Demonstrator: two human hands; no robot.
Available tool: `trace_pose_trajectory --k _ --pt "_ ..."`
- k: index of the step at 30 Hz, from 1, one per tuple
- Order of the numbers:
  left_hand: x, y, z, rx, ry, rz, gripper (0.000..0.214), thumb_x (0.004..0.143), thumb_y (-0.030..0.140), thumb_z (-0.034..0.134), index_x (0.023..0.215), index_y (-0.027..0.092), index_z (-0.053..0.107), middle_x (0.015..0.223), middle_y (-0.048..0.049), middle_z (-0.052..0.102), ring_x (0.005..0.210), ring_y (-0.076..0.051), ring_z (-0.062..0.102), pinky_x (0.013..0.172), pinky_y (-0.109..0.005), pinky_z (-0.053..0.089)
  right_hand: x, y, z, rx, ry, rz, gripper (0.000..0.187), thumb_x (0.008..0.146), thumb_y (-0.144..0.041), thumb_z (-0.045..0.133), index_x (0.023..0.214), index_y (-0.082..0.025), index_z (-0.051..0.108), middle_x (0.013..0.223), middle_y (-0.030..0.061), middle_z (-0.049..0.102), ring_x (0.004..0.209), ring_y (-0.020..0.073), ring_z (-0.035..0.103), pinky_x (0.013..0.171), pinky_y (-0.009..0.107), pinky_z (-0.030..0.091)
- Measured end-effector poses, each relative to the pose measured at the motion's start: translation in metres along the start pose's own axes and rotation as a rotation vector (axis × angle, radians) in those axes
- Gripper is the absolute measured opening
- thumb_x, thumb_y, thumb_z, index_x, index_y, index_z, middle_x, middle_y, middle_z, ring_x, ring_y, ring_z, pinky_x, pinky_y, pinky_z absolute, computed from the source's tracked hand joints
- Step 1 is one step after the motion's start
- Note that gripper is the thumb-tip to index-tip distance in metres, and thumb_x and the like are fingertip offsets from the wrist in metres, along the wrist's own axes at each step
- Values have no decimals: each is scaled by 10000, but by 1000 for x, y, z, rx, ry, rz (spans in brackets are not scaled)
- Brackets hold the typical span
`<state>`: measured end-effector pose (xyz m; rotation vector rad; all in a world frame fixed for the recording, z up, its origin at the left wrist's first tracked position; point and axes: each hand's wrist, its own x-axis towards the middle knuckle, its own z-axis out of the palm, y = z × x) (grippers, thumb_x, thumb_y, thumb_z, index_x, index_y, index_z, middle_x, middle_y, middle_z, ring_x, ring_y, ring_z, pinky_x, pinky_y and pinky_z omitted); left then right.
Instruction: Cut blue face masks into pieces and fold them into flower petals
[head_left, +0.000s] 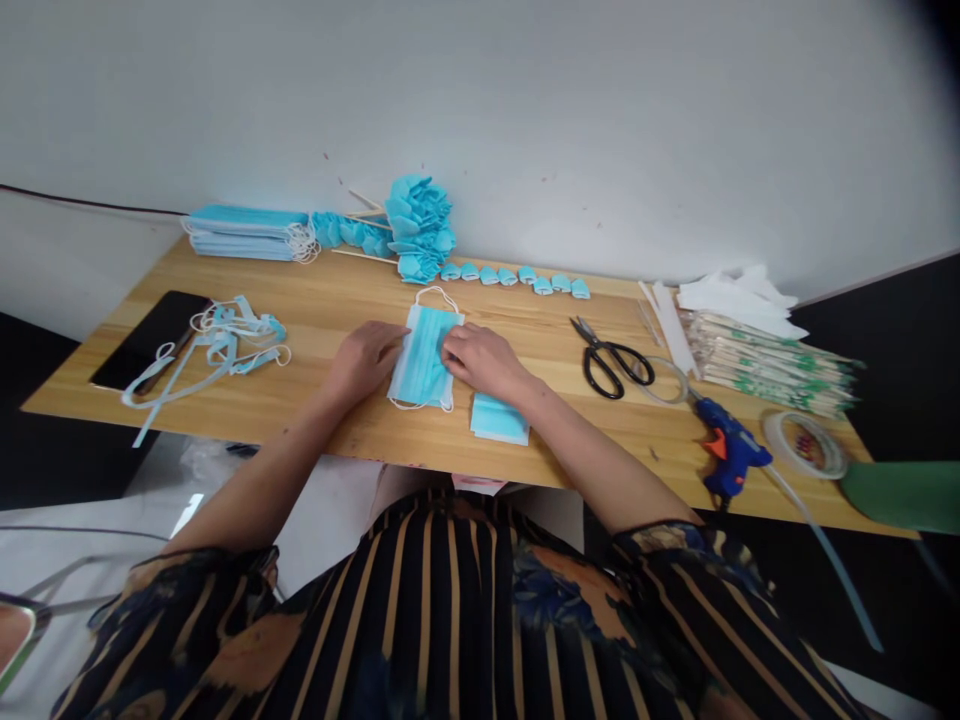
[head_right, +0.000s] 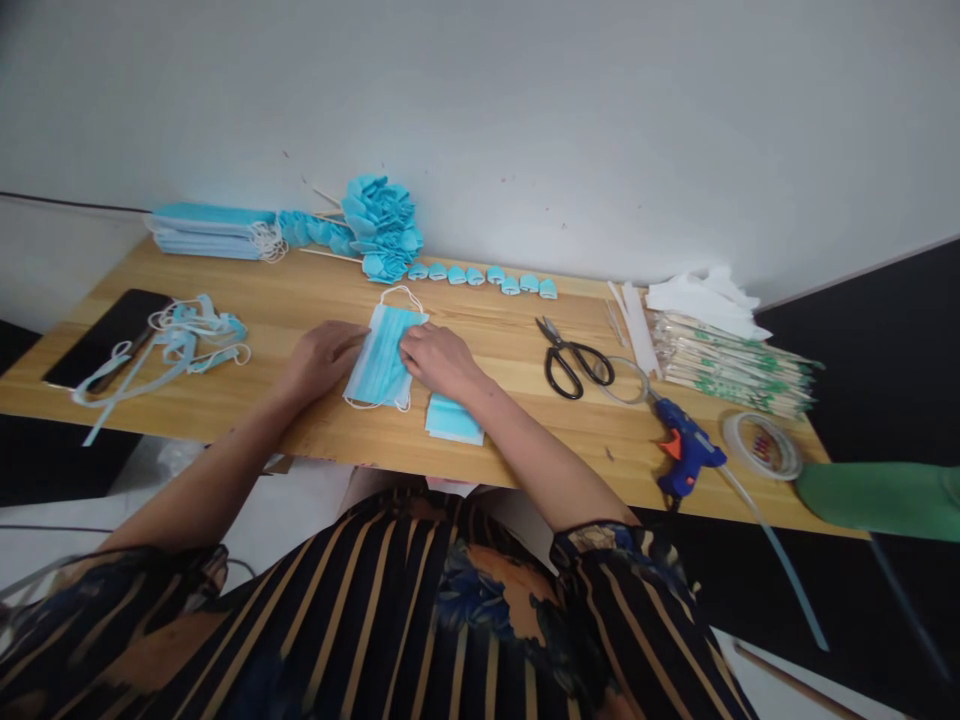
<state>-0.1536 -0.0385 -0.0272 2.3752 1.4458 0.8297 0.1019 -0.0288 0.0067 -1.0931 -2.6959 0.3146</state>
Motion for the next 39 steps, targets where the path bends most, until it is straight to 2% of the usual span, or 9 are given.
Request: trace_pose_trajectory --k 5,9,14,18,24,28,30,33,39 --pt "1 1 -2 7 -18 -4 420 967 389 509 1242 184 750 1228 -135 781 1168 -305 692 1064 -513 537 -1 8 3 126 42 23 153 962 -173 547 844 -196 643 938 100 708 920 237 595 845 362 435" --pt "1 3 -2 10 -16 -14 424 982 404 484 1236 200 756 1220 -127 785 1161 -299 695 1060 -503 537 -7 25 -5 474 95 141 106 929 -247 558 843 -210 606 909 50 719 842 197 615 803 340 456" --pt "1 2 -1 0 -13 -8 411 982 415 497 1198 188 764 1196 -134 790 1135 -306 705 1043 -503 544 -29 51 -32 1119 383 335 302 799 -498 718 814 -236 568 928 38 737 939 225 673 788 352 533" --pt "8 9 -4 -12 -4 8 423 979 430 532 1268 190 725 1278 -136 762 1192 -312 691 1061 -517 542 -48 66 -47 1319 548 415 493 646 -631 834 925 -286 621 957 18 751 964 226 671 717 329 574" --pt "59 63 -7 -43 67 200 508 980 399 609 1462 242 583 1508 -125 631 1422 -302 561 1210 -547 420 -57 78 -44 1395 639 442 572 657 -670 840 1060 -308 656 1006 -5 777 958 191 689 667 266 586" --pt "111 92 10 -121 63 166 641 917 433 707 1499 215 549 1590 -147 544 1507 -337 464 1253 -544 352 -58 79 -41 1433 631 414 577 650 -626 864 1087 -303 670 1022 -10 784 929 187 707 680 285 605" --pt "131 97 21 -279 -4 97 674 866 536 738 1432 193 613 1511 -147 615 1420 -354 549 1192 -497 431 -59 79 -41 1451 608 400 572 635 -614 882 1057 -289 673 1026 -2 784 925 193 717 690 297 614" --pt "145 95 36 -596 -123 -91 659 771 695 736 1103 126 762 1076 -110 777 1036 -326 716 875 -389 575 -60 80 -41 1481 608 400 566 620 -615 897 1002 -270 662 1025 8 781 891 188 725 701 305 627" --pt "136 86 52 -900 71 -305 627 602 720 838 806 137 726 709 -28 672 660 -161 579 590 -272 460 -59 78 -46 1473 572 365 755 823 -917 457 1150 -265 650 1201 106 775 1156 254 727 981 438 620"
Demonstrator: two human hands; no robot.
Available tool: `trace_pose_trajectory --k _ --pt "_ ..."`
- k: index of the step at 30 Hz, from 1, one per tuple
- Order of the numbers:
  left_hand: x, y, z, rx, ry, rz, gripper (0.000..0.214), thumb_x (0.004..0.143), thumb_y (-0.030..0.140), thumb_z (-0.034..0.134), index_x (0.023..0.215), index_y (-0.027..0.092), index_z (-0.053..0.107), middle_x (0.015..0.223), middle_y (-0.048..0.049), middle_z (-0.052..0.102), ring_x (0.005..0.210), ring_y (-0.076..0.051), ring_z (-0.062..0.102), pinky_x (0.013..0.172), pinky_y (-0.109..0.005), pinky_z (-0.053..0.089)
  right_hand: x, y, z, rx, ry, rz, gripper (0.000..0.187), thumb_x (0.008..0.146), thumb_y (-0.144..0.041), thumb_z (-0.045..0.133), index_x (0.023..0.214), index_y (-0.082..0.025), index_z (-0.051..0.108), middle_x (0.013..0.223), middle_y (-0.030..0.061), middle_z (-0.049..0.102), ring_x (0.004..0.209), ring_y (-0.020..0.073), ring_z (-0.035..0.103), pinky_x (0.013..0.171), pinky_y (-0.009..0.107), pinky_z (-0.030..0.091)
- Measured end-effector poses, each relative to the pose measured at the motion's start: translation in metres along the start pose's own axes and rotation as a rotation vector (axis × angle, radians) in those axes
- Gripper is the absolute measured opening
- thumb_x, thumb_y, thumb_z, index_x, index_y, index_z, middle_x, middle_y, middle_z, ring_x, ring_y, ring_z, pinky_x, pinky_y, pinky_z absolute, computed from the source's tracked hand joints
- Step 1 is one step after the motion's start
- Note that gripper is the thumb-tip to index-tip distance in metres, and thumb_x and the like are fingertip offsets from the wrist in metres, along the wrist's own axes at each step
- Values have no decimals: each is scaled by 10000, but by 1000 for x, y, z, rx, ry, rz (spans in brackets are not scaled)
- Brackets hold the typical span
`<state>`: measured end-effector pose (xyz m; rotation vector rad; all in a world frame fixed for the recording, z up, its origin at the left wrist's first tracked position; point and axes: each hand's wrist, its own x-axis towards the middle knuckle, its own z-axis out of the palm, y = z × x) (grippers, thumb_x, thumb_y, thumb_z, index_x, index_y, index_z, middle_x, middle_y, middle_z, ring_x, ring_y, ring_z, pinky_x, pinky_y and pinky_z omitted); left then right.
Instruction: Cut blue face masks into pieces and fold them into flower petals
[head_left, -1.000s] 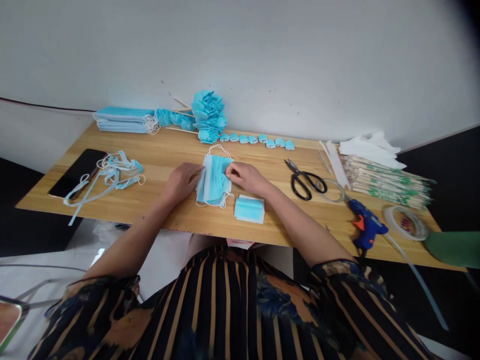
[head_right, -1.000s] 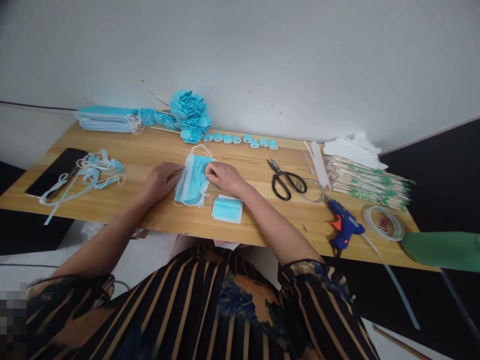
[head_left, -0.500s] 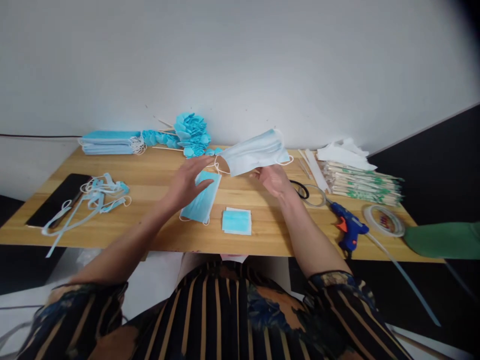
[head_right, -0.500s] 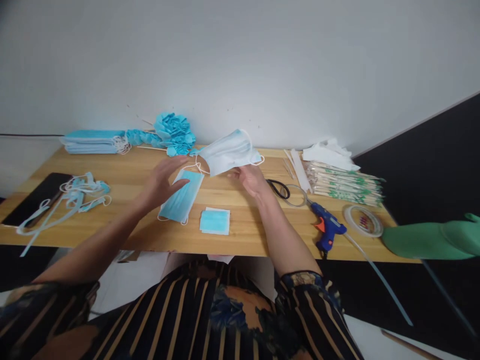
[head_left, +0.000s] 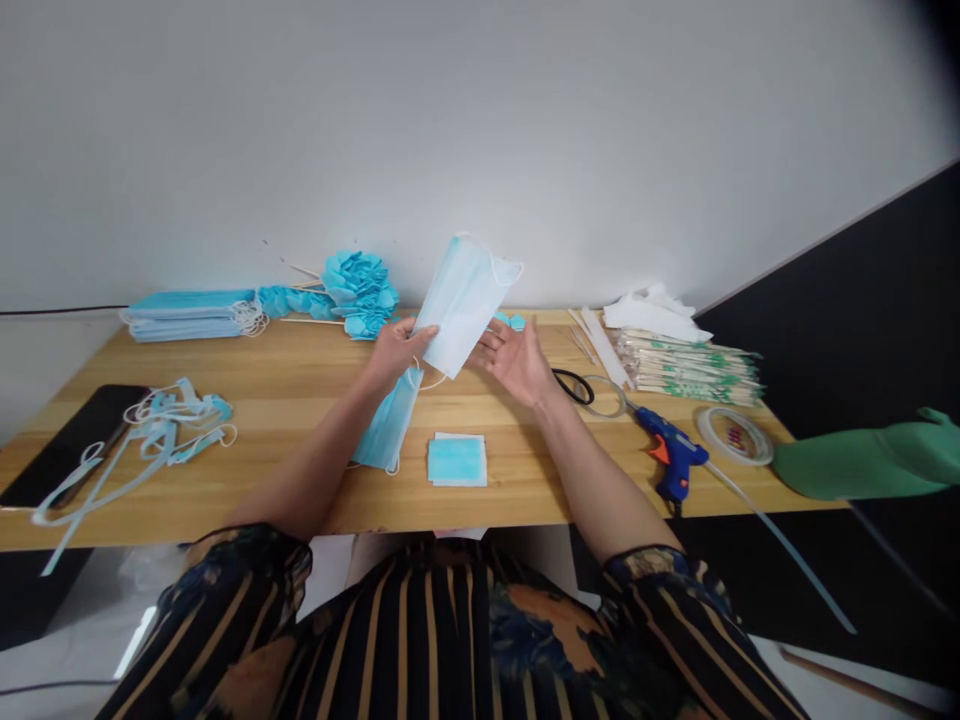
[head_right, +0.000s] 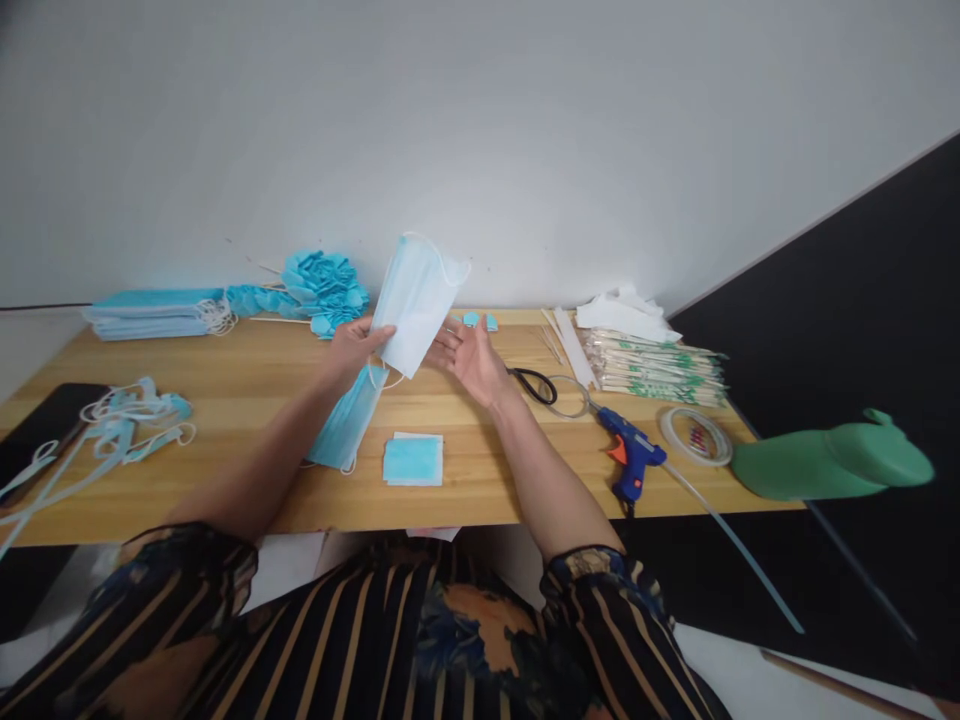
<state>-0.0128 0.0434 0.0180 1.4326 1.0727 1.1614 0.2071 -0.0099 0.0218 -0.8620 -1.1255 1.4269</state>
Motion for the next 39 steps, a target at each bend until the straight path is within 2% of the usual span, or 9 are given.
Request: trace_pose_trajectory --k 2,4,6,9,16,21,26,34,39 --pt "-3 -1 2 -14 -26 -9 624 608 718 838 810 139 724 711 -24 663 656 -154 564 596 -274 452 -1 1 2 -81 -14 -21 817 771 -947 497 1210 -275 646 1277 106 757 1216 266 705 1010 449 605" --pt "-5 -1 4 -10 -110 2 605 643 708 826 821 137 730 740 -27 671 679 -154 570 634 -280 460 -2 4 5 -130 28 -25 791 682 -882 695 1180 -268 671 1246 91 774 1201 276 708 1009 443 599" --pt "-8 0 7 10 -213 22 579 694 695 799 828 136 735 778 -34 682 714 -155 577 677 -284 465 -1 9 7 -95 116 -4 707 595 -759 858 1054 -241 717 1096 70 814 1125 283 731 991 434 599" --pt "-9 1 9 39 -313 25 578 732 708 758 834 140 731 779 -23 665 721 -148 560 686 -277 445 1 16 8 19 241 34 608 519 -668 941 881 -219 749 876 38 822 1002 279 754 950 422 603" --pt "-12 0 10 23 -308 24 574 738 713 761 802 147 693 757 -5 629 697 -131 532 646 -252 405 2 17 8 60 289 88 611 457 -658 962 812 -197 777 843 54 829 926 293 766 863 409 602" --pt "-20 7 17 -3 -345 -68 621 648 692 841 910 137 748 883 -52 727 767 -172 612 703 -288 489 0 18 8 35 278 90 553 481 -609 976 789 -186 799 805 31 818 760 211 727 783 353 577" --pt "-23 7 20 49 -362 -164 616 591 671 876 851 127 749 818 -61 739 736 -185 632 669 -303 510 0 21 9 37 304 100 574 424 -593 995 768 -177 799 772 20 801 696 173 682 717 319 549" --pt "-14 -8 14 -16 -308 -214 639 564 634 900 922 118 782 868 -90 772 757 -204 666 688 -314 519 6 18 1 134 383 18 548 527 -655 929 807 -232 721 808 -15 768 749 173 685 676 296 545" --pt "-15 -9 13 -18 -282 -223 608 604 640 886 906 122 784 846 -100 773 735 -208 664 644 -299 498 6 19 -1 94 340 27 552 598 -684 876 880 -239 708 878 5 784 848 204 720 680 299 552"
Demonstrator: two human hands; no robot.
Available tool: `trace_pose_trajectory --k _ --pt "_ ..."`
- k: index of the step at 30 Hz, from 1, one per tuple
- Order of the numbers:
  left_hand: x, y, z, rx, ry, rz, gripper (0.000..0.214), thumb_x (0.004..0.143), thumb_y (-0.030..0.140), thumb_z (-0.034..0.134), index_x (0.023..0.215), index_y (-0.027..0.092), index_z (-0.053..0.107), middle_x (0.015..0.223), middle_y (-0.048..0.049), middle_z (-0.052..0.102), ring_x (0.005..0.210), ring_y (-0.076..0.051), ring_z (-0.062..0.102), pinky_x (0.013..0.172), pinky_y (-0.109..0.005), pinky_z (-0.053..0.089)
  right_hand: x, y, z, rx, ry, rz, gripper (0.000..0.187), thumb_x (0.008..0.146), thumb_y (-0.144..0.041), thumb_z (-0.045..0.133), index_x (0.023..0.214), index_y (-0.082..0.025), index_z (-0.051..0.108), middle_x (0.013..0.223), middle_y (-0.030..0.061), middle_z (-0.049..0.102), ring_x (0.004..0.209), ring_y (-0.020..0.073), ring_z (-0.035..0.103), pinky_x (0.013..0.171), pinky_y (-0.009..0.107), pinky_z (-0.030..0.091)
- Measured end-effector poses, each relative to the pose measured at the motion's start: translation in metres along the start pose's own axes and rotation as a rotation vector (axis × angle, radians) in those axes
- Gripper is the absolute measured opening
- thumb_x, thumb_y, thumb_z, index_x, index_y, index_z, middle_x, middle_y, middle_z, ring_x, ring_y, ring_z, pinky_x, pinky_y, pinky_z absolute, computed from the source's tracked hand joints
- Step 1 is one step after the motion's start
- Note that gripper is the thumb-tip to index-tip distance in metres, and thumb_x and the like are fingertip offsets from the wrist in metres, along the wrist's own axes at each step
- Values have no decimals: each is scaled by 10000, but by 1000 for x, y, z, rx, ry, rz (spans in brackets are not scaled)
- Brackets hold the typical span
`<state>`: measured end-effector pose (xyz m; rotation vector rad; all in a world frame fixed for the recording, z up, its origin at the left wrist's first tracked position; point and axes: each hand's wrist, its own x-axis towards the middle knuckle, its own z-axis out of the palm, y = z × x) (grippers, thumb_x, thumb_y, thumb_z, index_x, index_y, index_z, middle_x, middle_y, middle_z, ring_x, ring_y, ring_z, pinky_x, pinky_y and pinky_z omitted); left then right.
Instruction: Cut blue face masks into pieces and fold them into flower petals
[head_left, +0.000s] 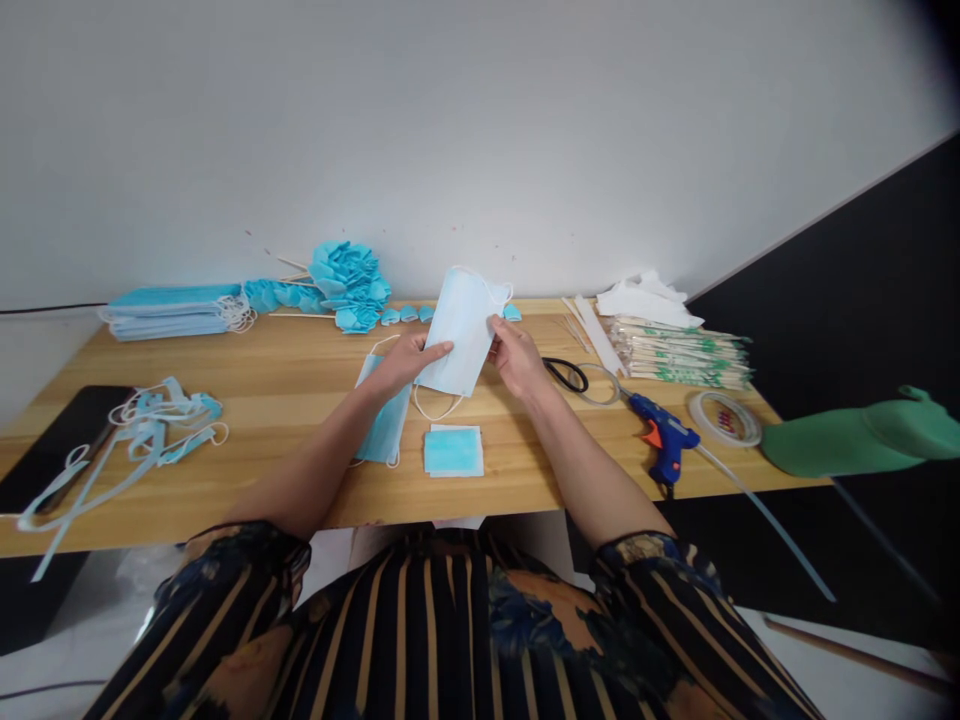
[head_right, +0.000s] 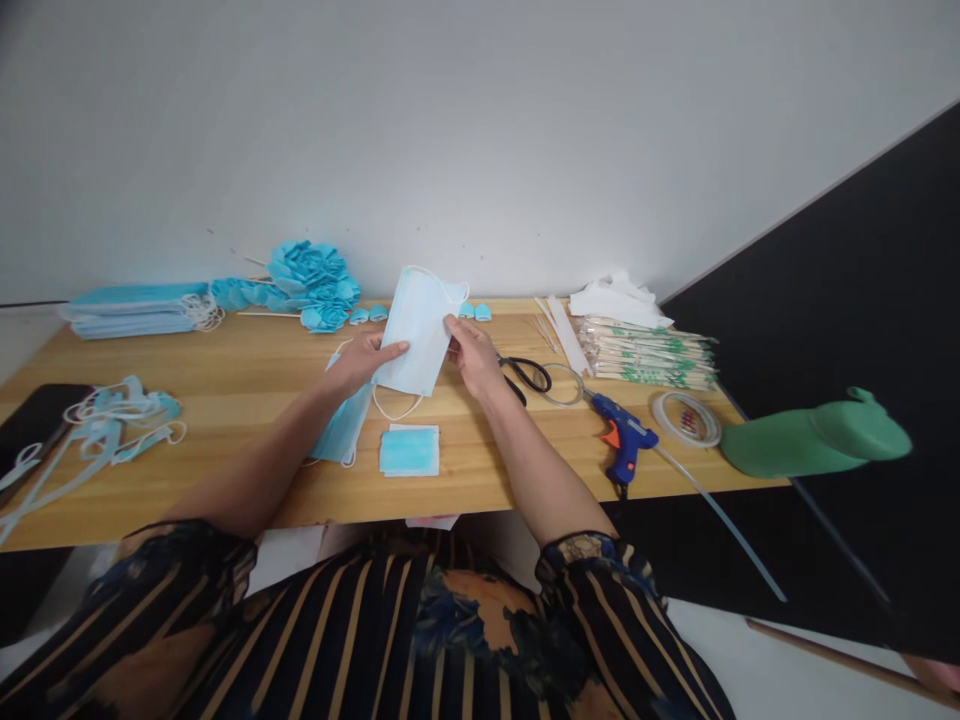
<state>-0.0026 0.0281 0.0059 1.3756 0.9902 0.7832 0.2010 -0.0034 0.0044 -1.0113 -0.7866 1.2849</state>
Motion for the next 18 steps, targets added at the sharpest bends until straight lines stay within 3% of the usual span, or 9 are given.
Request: trace_pose_trajectory --k 9,14,18 --pt "4 -3 2 -140 118 107 758 599 761 842 1010 129 767 990 -115 803 866 -264 722 758 -356 558 -8 2 3 -125 -158 9 471 600 -536 938 929 -249 762 873 -25 767 791 160 665 715 291 541" --pt "3 -1 1 -55 112 105 685 577 620 915 1048 147 760 1082 -122 802 950 -289 729 820 -389 583 -9 5 5 -168 -192 9 522 581 -529 942 978 -246 756 862 -19 775 783 170 671 694 288 533" --pt "-1 4 0 36 29 77 541 580 503 933 960 156 766 955 -100 794 881 -268 710 761 -371 574 -9 4 6 -124 -142 10 559 542 -492 966 991 -245 742 925 -10 803 854 199 707 790 335 578"
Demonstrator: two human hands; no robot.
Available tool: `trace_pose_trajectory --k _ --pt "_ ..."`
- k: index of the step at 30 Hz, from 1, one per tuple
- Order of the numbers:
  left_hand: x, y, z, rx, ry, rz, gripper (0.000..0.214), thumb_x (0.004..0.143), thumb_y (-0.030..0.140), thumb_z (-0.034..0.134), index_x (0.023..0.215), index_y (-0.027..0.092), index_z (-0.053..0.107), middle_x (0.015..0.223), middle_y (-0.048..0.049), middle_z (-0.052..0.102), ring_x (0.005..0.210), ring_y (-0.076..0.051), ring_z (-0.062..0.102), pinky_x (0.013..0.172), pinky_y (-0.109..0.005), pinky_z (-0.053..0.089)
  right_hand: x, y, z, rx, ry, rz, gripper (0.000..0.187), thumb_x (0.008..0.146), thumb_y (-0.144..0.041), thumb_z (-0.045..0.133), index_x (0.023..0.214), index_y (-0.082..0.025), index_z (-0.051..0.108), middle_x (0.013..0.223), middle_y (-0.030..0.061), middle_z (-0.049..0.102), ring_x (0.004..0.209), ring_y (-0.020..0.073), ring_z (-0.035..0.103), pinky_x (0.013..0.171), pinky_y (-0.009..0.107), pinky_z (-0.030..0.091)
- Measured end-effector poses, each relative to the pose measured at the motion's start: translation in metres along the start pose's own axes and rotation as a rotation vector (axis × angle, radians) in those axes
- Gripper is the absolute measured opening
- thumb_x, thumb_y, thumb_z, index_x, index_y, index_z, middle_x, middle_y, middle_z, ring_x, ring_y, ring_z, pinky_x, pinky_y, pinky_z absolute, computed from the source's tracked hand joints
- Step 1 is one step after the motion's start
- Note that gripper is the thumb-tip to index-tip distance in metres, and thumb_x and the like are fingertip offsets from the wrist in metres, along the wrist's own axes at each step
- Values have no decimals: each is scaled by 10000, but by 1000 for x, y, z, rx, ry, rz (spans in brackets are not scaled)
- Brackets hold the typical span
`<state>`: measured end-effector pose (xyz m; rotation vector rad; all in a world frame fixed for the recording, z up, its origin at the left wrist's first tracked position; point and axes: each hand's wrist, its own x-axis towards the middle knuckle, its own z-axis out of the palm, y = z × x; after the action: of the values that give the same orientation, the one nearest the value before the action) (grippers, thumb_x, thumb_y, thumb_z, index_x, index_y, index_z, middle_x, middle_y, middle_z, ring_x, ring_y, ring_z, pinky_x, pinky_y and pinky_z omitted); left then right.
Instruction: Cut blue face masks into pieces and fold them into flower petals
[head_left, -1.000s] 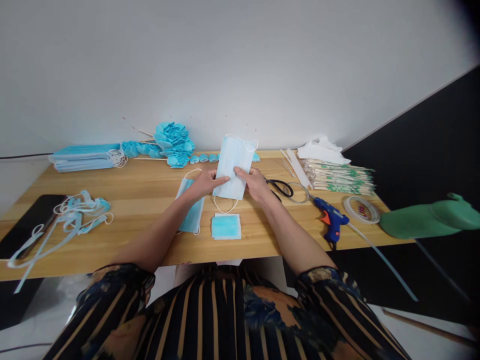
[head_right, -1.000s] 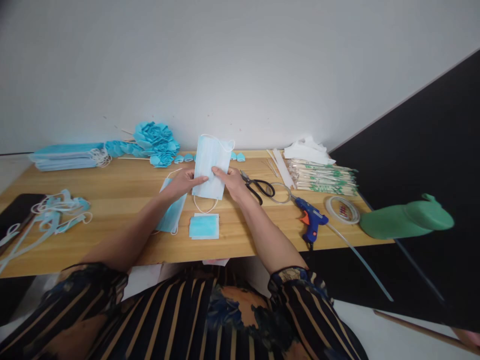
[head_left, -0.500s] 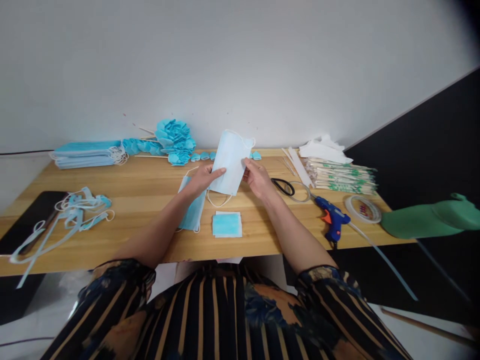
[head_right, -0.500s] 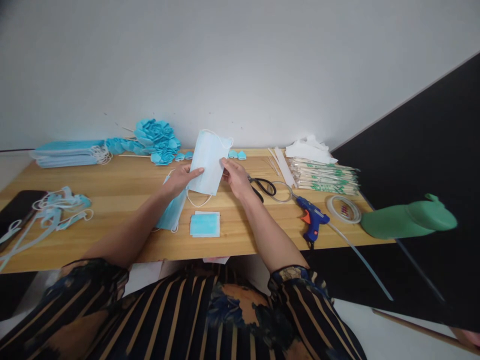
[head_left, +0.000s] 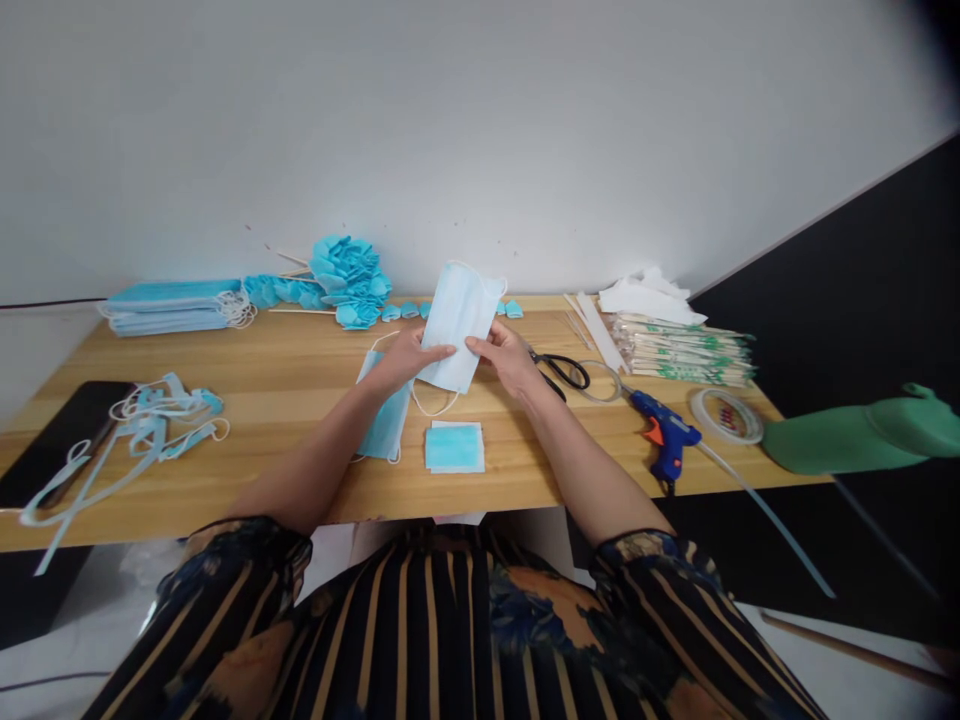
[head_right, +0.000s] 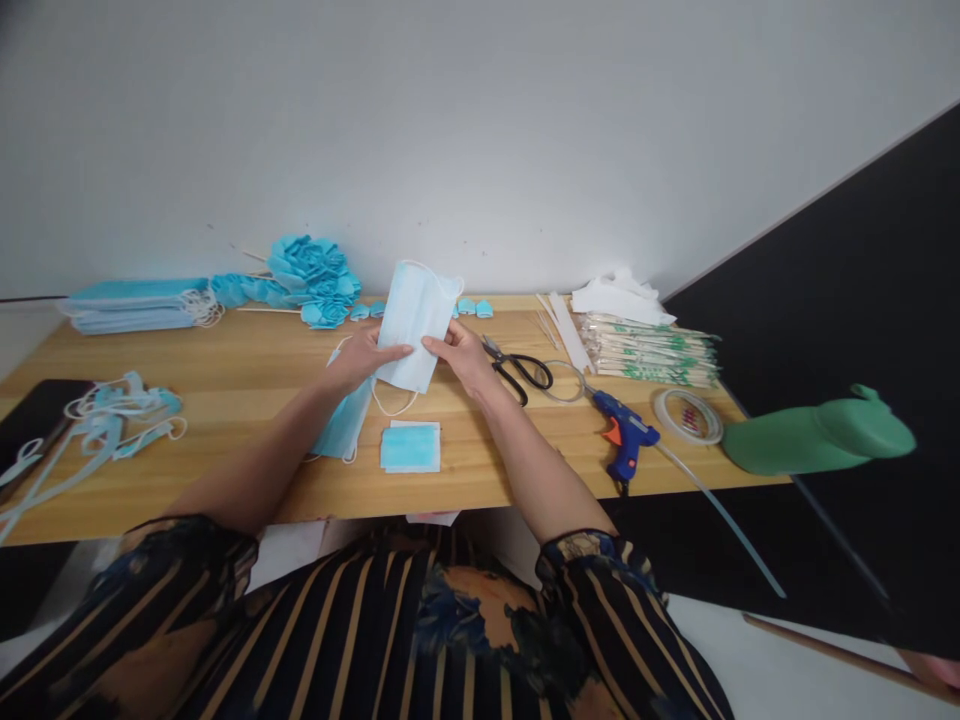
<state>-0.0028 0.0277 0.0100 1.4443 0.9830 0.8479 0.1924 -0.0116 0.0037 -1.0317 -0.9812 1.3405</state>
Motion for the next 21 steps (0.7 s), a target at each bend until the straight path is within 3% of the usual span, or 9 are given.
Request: trace_pose_trajectory --k 4,7,11,16,21 --pt "-2 3 -3 85 -193 -64 370 608 426 918 813 159 765 743 -66 725 694 -213 643 588 -307 471 1 -4 -3 52 101 -49 543 535 -481 973 958 -225 747 980 27 819 957 248 735 907 394 596" --pt "-2 3 -3 103 -258 -84 357 622 446 905 789 166 760 701 -45 695 624 -172 583 544 -279 401 3 -9 -6 86 166 -95 562 511 -476 979 955 -226 741 1001 38 822 1030 278 738 965 426 597" --pt "-2 4 -3 25 -169 -57 440 666 586 840 779 176 729 682 -15 662 606 -137 534 561 -255 367 6 -12 -8 114 224 -126 567 500 -470 975 947 -230 723 1012 42 824 1063 282 738 985 434 600" --pt "2 4 -5 -52 74 60 495 643 638 820 702 168 675 660 10 590 607 -112 465 583 -249 338 4 -14 -7 122 248 -100 547 538 -455 962 966 -225 711 1046 62 823 1060 273 746 959 419 616" --pt "5 -1 -8 -97 103 82 486 672 635 809 761 167 717 716 -5 629 660 -135 513 642 -266 393 3 -16 -6 154 242 -113 544 523 -430 965 961 -216 724 1066 68 824 1026 250 751 963 390 618"
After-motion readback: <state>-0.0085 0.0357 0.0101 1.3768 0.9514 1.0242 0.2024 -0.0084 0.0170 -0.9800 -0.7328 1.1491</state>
